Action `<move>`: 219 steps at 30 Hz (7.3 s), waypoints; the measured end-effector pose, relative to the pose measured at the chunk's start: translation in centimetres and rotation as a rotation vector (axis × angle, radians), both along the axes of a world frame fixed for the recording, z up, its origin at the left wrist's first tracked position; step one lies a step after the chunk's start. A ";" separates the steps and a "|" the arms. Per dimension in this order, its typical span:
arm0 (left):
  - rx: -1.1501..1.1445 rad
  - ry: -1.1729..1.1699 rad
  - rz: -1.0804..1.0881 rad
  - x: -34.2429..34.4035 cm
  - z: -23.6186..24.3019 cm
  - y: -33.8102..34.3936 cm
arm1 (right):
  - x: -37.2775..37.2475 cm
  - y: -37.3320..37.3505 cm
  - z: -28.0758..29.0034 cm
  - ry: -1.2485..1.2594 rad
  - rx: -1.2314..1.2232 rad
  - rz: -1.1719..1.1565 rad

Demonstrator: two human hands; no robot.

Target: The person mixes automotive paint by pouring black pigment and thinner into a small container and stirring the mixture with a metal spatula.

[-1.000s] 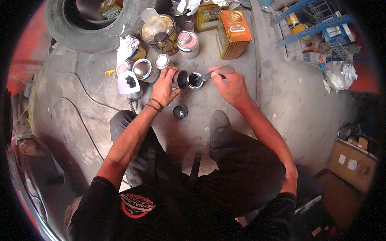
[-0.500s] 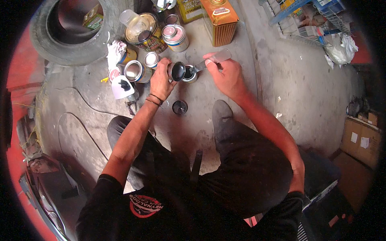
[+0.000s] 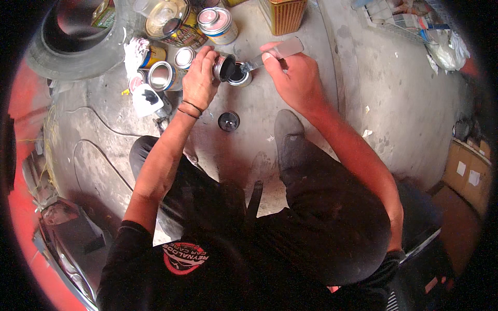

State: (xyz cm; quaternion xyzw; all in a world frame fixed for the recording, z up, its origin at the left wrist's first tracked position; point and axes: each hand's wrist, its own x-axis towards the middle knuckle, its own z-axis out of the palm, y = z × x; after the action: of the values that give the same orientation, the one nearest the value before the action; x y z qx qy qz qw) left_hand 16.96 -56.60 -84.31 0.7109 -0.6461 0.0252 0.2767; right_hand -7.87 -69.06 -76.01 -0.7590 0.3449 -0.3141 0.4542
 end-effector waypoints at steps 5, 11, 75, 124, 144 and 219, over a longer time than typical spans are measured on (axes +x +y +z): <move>-0.025 -0.099 -0.019 0.0 1.1 -0.3 | 0.1 0.2 0.3 0.034 -0.014 -0.004; -0.110 -0.132 -0.046 0.3 1.3 -0.6 | 0.0 0.4 -0.1 0.007 -0.040 -0.022; 0.001 0.121 0.080 0.0 -1.8 -0.4 | -2.0 0.5 5.5 0.032 0.001 0.168; 0.037 0.272 0.059 0.0 -0.6 1.4 | 1.0 0.3 6.0 0.130 -0.146 0.305; -0.256 0.884 -0.084 0.3 4.2 0.7 | 1.6 -0.4 3.3 0.084 -0.263 0.300; 0.141 0.062 0.050 1.1 -0.5 0.2 | -1.5 -0.6 4.3 0.042 -0.212 0.237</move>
State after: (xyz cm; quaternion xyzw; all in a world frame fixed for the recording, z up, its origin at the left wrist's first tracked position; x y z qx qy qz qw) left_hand 18.10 -56.42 -84.77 0.7450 -0.6194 -0.0355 0.2450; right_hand -9.39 -69.64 -71.71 -0.8444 0.2272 -0.2770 0.3983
